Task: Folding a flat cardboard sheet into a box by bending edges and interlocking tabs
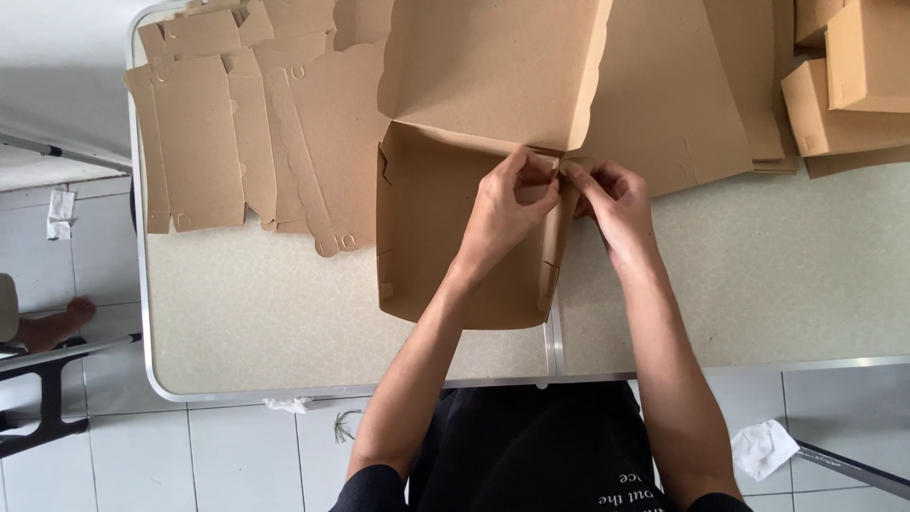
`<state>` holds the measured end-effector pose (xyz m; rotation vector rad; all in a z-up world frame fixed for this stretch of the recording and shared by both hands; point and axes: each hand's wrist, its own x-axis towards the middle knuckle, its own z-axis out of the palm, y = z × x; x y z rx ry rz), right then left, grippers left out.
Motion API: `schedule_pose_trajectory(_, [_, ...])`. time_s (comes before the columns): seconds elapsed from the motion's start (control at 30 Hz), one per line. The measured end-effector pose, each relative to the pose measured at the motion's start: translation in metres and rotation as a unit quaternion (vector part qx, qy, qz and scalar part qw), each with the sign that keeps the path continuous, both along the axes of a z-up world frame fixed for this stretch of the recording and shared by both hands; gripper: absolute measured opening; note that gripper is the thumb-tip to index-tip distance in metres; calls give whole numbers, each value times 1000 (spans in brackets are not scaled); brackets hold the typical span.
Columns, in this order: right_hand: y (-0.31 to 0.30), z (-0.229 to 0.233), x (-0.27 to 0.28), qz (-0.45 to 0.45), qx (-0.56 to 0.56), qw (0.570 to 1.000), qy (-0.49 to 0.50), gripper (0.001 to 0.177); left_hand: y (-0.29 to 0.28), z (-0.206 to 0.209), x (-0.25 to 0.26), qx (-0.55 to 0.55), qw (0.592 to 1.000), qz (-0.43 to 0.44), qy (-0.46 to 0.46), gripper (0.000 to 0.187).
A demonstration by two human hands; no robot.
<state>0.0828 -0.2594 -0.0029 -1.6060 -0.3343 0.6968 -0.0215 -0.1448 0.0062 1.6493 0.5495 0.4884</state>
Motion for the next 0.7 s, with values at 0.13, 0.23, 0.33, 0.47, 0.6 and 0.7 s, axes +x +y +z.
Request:
schedule_pose_trajectory(0.13, [0,3,0,-10,11,999,48,19,-4,8,9,42,999,24,-25,26])
schedule_pose_trajectory(0.23, [-2,2,1,-2,29,996,90,21,-6,-5,14,77,996,36,-18,9])
schedule_pose_trajectory(0.33, [-2,8,2,11,23,996,83,19,-6,-4,14,83,996,20,-27,12])
schedule_pose_trajectory(0.47, [-1,10,5,24,26,995,97,20,-5,-5,15,61,997,24,-35,13])
schedule_pose_trajectory(0.6, [0,14,4,22,22,994,107,22,-4,-5,15,33,998,24,-40,14])
schedule_pose_trajectory(0.7, [4,19,-2,-11,44,988,150,20,0,-6,11,35,999,-4,-28,17])
